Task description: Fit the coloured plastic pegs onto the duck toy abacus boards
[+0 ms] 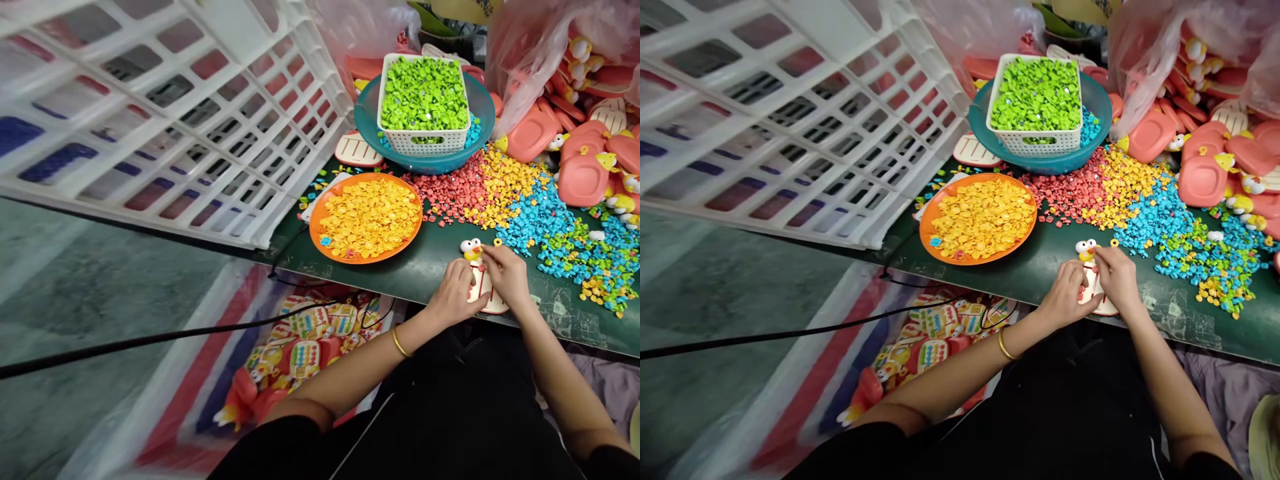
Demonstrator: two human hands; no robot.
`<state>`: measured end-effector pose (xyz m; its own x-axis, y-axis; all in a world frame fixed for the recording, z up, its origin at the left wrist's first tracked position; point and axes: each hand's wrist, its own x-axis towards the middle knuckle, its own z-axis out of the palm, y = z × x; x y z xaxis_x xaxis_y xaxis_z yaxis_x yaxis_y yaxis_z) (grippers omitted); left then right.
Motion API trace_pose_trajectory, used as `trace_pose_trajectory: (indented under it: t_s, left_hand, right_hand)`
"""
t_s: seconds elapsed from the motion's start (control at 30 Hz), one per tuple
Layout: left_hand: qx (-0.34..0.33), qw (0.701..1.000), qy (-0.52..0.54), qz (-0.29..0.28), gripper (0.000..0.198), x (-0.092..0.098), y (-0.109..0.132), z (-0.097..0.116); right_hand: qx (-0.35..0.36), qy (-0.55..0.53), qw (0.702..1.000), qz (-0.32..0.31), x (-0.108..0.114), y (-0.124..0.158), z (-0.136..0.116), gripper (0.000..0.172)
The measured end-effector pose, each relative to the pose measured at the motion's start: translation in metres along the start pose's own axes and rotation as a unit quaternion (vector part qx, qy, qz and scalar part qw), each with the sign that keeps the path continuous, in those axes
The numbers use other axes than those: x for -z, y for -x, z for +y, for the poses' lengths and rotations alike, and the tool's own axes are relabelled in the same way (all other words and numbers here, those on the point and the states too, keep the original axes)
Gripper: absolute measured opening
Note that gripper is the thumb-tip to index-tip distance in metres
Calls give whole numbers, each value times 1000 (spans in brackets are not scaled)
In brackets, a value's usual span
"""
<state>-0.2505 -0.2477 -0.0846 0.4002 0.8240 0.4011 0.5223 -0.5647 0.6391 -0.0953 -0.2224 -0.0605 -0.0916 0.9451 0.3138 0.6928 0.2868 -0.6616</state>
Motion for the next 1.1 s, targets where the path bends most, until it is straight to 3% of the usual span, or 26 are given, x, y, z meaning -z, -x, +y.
trace_pose_trajectory:
  t_s: [0.07,0.17,0.27,0.37,0.43,0.5,0.6,0.7,0.8,0.93,1.1]
  left_hand:
    - [0,1000,-3,-1,31,0,0,0]
    - [-2,999,-24,-23,37,3,-1,0]
    - [-23,995,-51,-84,38,9,-4,1]
    - [-43,990,-62,-117,36,12,-5,0]
    - [-45,991,-54,-111,40,11,-5,0]
    - [-43,993,-42,-100,45,8,-4,-1]
    - [-30,996,-41,-72,49,4,-3,-3]
    - [-12,998,-41,-37,51,2,-2,-3]
    - [-2,999,-31,-22,51,2,-1,-2]
    - [6,999,-28,-16,47,3,1,-1]
    - [5,1000,-25,-15,46,4,1,-1]
  right_hand:
    - [7,26,999,-19,-21,-45,-11,22]
    - [57,106,978,-171,-54,-103,-25,21]
    - [85,149,952,-252,-58,-123,-27,24]
    - [65,88,979,-169,-19,-100,-12,17]
    - [4,16,997,-80,17,-69,2,16]
    - [-91,-27,995,-37,43,-36,15,23]
    - [-155,-17,988,15,46,1,28,26]
    - [-144,21,985,98,28,13,31,23]
    - [-86,26,991,104,20,14,28,24]
    - [-59,19,992,109,30,16,20,27]
    - [18,6,999,-49,31,28,10,17]
